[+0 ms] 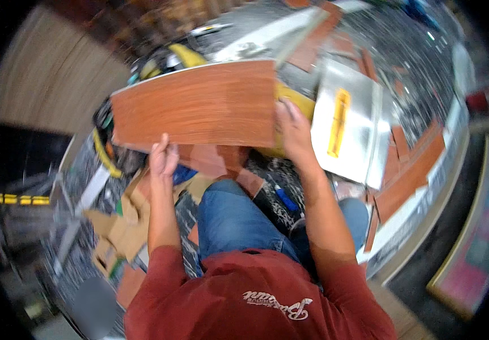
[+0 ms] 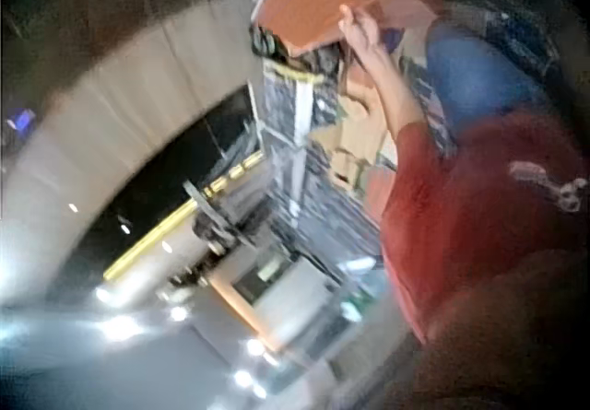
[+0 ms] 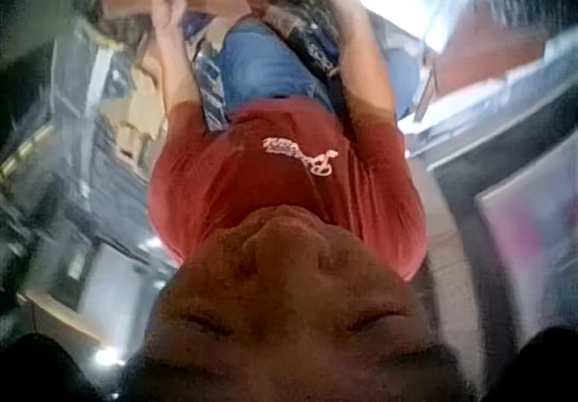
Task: The person cuts wooden planks using a table saw, then marks the cut pieces with a red marker. The person handles the planks by hand, aligning them on the saw and moving them aside after cutting.
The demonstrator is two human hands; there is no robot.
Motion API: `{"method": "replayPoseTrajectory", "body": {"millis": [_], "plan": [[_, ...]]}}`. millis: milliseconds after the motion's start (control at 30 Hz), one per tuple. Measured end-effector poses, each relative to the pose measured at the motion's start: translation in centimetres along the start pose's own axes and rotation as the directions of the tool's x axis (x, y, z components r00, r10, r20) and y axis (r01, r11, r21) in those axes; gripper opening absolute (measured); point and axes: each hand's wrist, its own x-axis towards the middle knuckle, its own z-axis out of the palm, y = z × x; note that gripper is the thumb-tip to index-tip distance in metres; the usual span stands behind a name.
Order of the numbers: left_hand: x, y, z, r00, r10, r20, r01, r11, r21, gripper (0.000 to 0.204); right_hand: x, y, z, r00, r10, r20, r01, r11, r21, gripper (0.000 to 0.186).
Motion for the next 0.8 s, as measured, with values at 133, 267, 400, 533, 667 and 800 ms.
{"method": "replayPoseTrajectory", "body": {"millis": [133, 267, 400, 533, 667, 800], "plan": [[-3.3, 1.6, -3.4, 0.999, 0.039, -0.011, -0.04, 0.996, -0.082, 0.032, -3.5, 0.3, 3.2, 0.994, -0.012, 0.109, 0.012, 1.0, 0.003, 0.041], [-5.9, 0.8, -7.9, 1.0, 0.017, -0.024, -0.021, 0.985, -0.172, 0.036, -5.2, 1.1, 6.5, 0.986, 0.022, 0.163, -0.065, 0.963, 0.262, 0.037], [-7.6, -0.2, -10.2, 0.997, -0.006, -0.074, -0.011, 0.974, -0.227, 0.038, -6.9, 2.0, 8.7, 0.919, 0.169, 0.356, -0.341, 0.792, 0.506, 0.034], [-7.3, -0.5, -10.6, 0.998, -0.016, -0.063, 0.001, 0.97, -0.244, 0.04, -8.9, 0.7, 9.2, 0.886, -0.087, 0.455, -0.005, 0.98, 0.197, 0.031], [-5.5, -0.2, -13.3, 1.0, 0.005, -0.03, -0.01, 0.982, -0.187, 0.035, -9.7, 2.2, 8.2, 0.552, 0.317, 0.771, 0.384, 0.724, -0.573, 0.03], [-3.3, 1.9, -17.4, 0.982, 0.001, -0.19, 0.015, 0.997, 0.081, 0.037, -11.6, 2.9, 2.2, 0.301, 0.633, 0.714, 0.57, 0.48, -0.666, 0.024]]}}
